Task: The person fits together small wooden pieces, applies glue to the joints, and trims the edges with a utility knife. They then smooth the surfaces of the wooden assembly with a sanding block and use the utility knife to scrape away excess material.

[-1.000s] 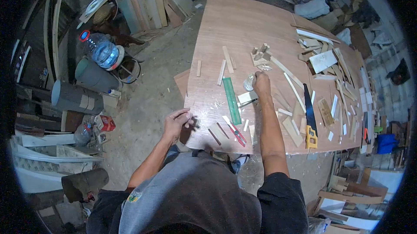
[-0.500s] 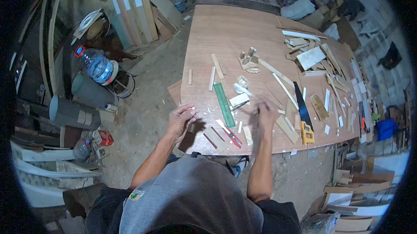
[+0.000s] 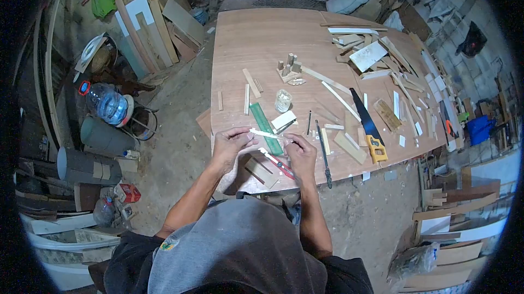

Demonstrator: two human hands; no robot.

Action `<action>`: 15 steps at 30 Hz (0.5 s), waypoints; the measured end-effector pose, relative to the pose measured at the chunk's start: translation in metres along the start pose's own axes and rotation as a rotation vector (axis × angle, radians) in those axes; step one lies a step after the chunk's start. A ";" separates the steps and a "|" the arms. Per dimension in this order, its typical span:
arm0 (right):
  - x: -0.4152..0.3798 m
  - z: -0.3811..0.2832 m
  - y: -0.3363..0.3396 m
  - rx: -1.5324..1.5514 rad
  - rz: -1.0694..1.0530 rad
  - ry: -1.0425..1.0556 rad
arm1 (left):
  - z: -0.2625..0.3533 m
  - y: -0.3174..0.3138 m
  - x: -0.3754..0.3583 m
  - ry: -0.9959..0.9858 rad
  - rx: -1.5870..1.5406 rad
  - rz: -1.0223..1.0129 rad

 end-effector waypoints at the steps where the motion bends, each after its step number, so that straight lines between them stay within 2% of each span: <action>1: 0.001 0.002 0.002 -0.052 0.013 0.024 | 0.000 -0.001 -0.001 0.002 0.025 -0.005; 5: -0.006 -0.012 -0.003 -0.166 0.006 0.181 | -0.004 0.001 -0.005 -0.027 -0.019 0.002; 7: -0.013 -0.030 -0.009 -0.385 0.033 0.487 | -0.002 0.001 -0.009 -0.031 -0.005 0.010; 15: -0.022 -0.050 -0.009 -0.496 -0.025 0.647 | 0.001 0.003 -0.017 -0.089 0.094 0.028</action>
Point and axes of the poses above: each hand's wrist, its own x-axis towards the middle knuckle, its own y-axis out of the back of the hand, z = x × y, the point moved 3 cm from there along x, towards the middle knuckle, and after that the axes turned 2 degrees about x, right-handed, at the moved point
